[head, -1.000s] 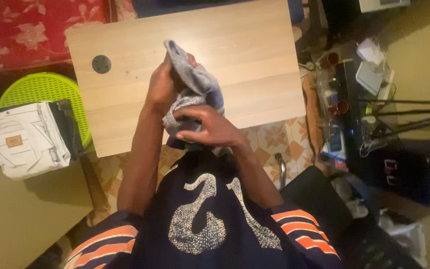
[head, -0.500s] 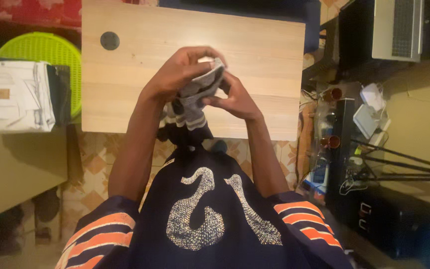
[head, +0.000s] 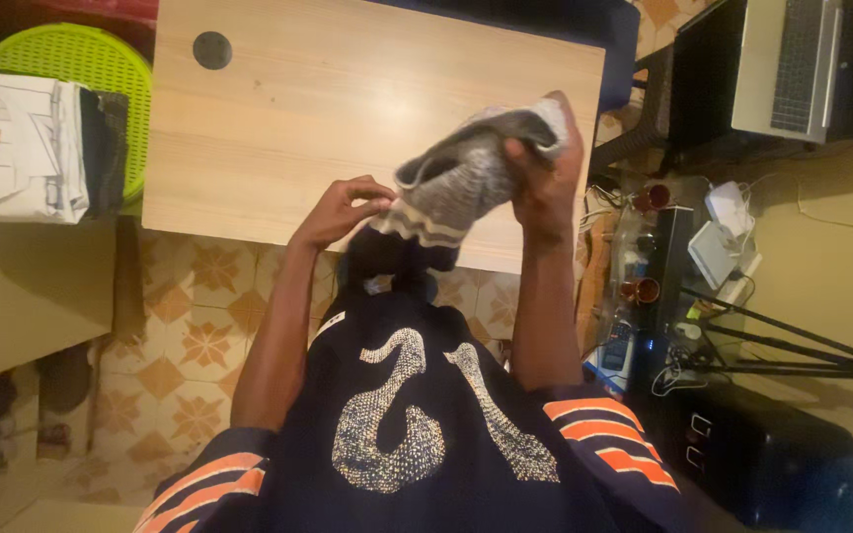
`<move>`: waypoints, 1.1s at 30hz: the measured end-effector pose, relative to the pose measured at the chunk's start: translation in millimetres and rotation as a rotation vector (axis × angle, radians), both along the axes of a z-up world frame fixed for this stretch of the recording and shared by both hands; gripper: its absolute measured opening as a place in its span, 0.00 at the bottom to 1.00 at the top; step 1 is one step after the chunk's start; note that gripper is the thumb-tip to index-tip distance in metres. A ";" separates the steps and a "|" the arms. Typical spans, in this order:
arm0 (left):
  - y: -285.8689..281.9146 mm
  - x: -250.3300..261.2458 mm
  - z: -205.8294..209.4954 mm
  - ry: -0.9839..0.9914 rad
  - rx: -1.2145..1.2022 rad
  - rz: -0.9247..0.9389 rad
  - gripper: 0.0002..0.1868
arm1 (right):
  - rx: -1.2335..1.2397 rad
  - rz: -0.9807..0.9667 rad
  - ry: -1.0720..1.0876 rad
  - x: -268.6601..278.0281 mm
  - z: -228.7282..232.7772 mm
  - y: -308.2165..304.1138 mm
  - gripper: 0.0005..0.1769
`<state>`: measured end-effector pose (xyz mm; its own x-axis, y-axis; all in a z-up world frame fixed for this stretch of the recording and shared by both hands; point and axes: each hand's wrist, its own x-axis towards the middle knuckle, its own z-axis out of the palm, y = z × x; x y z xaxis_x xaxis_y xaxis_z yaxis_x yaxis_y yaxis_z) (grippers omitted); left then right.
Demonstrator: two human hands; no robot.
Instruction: The person folds a white short-sleeved shirt, a patterned cloth, and a long-sleeved sweater on a wooden table. Each item is smoothed, folded in half, then folded again into a compact rectangle and placed on a green basket.
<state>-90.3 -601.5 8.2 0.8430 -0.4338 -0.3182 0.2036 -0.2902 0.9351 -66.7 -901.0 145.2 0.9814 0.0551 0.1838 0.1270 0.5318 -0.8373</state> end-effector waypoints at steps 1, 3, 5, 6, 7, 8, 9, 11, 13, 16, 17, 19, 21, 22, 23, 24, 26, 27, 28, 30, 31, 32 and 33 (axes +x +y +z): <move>-7.6 -3.6 -2.7 0.063 -0.125 0.083 0.30 | 0.020 -0.006 0.000 -3.6 4.8 -6.9 0.23; -23.7 -6.2 -1.4 -0.028 -0.221 0.139 0.35 | 0.025 -0.033 -0.001 -12.8 9.7 -15.3 0.26; -42.9 -4.0 2.8 -0.337 -0.159 0.077 0.42 | 0.013 -0.051 -0.008 -19.1 11.1 -22.3 0.27; -54.3 -3.6 3.3 -0.317 -0.133 0.048 0.39 | -0.002 -0.056 -0.014 -22.4 10.7 -25.7 0.27; -64.9 -2.2 2.4 -0.297 -0.108 0.018 0.35 | -0.018 -0.062 -0.019 -25.4 9.9 -29.4 0.27; -72.6 -0.8 0.5 -0.276 -0.084 -0.016 0.32 | -0.035 -0.089 -0.032 -28.5 8.9 -33.7 0.28; -78.1 -0.9 -2.6 -0.215 -0.133 -0.007 0.29 | -0.053 -0.117 -0.044 -31.3 7.7 -38.4 0.28; -88.8 -0.9 -11.8 -0.091 -0.234 0.002 0.26 | -0.076 -0.169 -0.061 -37.0 5.6 -50.2 0.29; -92.3 0.9 -20.0 -0.051 -0.358 0.135 0.25 | -0.092 -0.214 -0.067 -44.0 4.0 -66.4 0.30; -66.1 5.2 -14.7 -0.069 -0.457 0.412 0.25 | -0.246 -0.311 -0.072 -48.5 3.1 -92.8 0.28; -53.7 7.3 -6.9 -0.202 -0.336 0.538 0.24 | -0.338 -0.312 -0.043 -54.5 4.0 -103.4 0.26; -25.8 10.0 17.6 -0.332 -0.494 0.627 0.19 | -0.520 -0.302 0.008 -63.3 6.8 -124.0 0.22; 0.8 4.6 49.3 -0.430 -0.655 0.620 0.19 | -0.482 -0.244 -0.072 -64.7 7.4 -139.1 0.19; 12.6 -2.7 66.2 -0.498 -0.647 0.633 0.18 | -0.461 -0.210 -0.105 -68.1 6.9 -147.0 0.17; 24.3 -8.2 83.5 -0.570 -0.629 0.649 0.18 | -0.469 -0.130 -0.054 -72.5 7.3 -156.3 0.16; 33.2 -12.1 98.9 -0.636 -0.575 0.669 0.18 | -0.476 -0.049 -0.008 -75.3 7.9 -165.1 0.16; 47.5 -15.4 128.2 -0.762 -0.475 0.708 0.18 | -0.506 0.078 0.045 -75.4 4.6 -174.6 0.14; 52.3 -14.8 141.0 -0.823 -0.419 0.726 0.17 | -0.530 0.122 0.053 -73.6 1.2 -176.1 0.12; 57.5 -15.3 152.6 -0.878 -0.362 0.742 0.17 | -0.552 0.169 0.061 -72.1 -2.6 -176.3 0.10; 66.8 -17.0 171.3 -0.969 -0.247 0.779 0.17 | -0.418 0.078 -0.035 -75.6 -8.1 -179.4 0.08; 70.6 -17.6 178.4 -1.005 -0.192 0.796 0.17 | -0.350 0.034 -0.080 -78.9 -10.8 -180.9 0.08; 73.2 -19.4 183.9 -1.037 -0.138 0.807 0.17 | -0.368 -0.051 -0.099 -82.9 -9.0 -187.8 0.07; 75.7 -19.5 188.8 -1.062 -0.084 0.819 0.17 | -0.387 -0.137 -0.116 -83.9 -7.1 -193.4 0.08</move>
<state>-109.8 -525.8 197.1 0.6877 0.3250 0.6492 -0.5399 -0.3689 0.7566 -150.6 -1094.5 138.1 0.9585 0.0119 0.2848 0.2797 0.1527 -0.9479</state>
